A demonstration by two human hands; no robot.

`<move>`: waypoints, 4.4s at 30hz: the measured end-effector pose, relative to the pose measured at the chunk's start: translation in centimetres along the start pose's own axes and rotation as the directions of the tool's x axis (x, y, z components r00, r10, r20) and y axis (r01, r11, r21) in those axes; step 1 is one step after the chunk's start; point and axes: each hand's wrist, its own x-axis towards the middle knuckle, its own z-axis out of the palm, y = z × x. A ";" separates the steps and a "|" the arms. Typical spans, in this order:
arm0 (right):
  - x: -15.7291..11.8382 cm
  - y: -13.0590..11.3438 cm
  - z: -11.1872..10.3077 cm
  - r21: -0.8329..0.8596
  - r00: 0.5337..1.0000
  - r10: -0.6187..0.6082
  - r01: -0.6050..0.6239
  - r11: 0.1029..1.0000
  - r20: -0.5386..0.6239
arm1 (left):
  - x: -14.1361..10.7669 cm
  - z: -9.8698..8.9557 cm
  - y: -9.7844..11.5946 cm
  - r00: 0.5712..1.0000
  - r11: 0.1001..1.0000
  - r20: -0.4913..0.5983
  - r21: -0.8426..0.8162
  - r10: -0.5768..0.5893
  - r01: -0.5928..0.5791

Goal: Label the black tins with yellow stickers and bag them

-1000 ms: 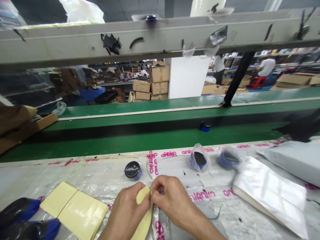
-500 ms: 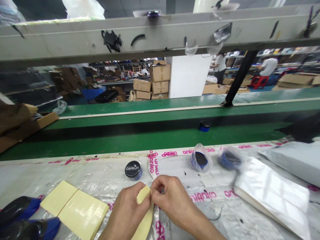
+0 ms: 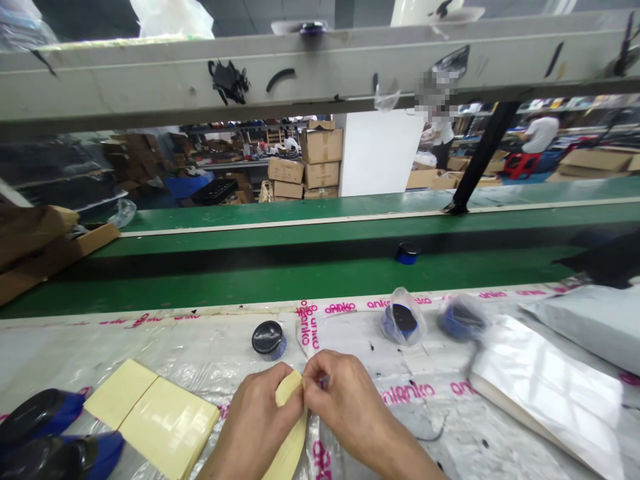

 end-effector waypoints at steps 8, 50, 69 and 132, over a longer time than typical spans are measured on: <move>0.1 0.1 0.1 -0.013 1.000 -0.012 0.012 1.000 0.013 | 0.0 0.0 -0.2 1.000 1.000 -0.002 -0.013 -0.010 0.010; 0.1 0.9 0.8 -0.056 0.999 -0.014 0.012 0.998 -0.040 | 0.2 0.4 -0.5 1.000 0.999 -0.007 0.035 -0.024 0.024; -0.5 1.1 0.3 -0.136 0.981 -0.185 0.175 0.975 -0.064 | 0.0 0.7 -0.4 1.000 0.994 -0.003 0.110 -0.021 0.021; -0.5 1.3 0.4 0.023 0.993 -0.110 0.111 0.994 -0.042 | 0.1 1.1 -1.1 0.999 0.994 0.021 0.108 0.031 -0.033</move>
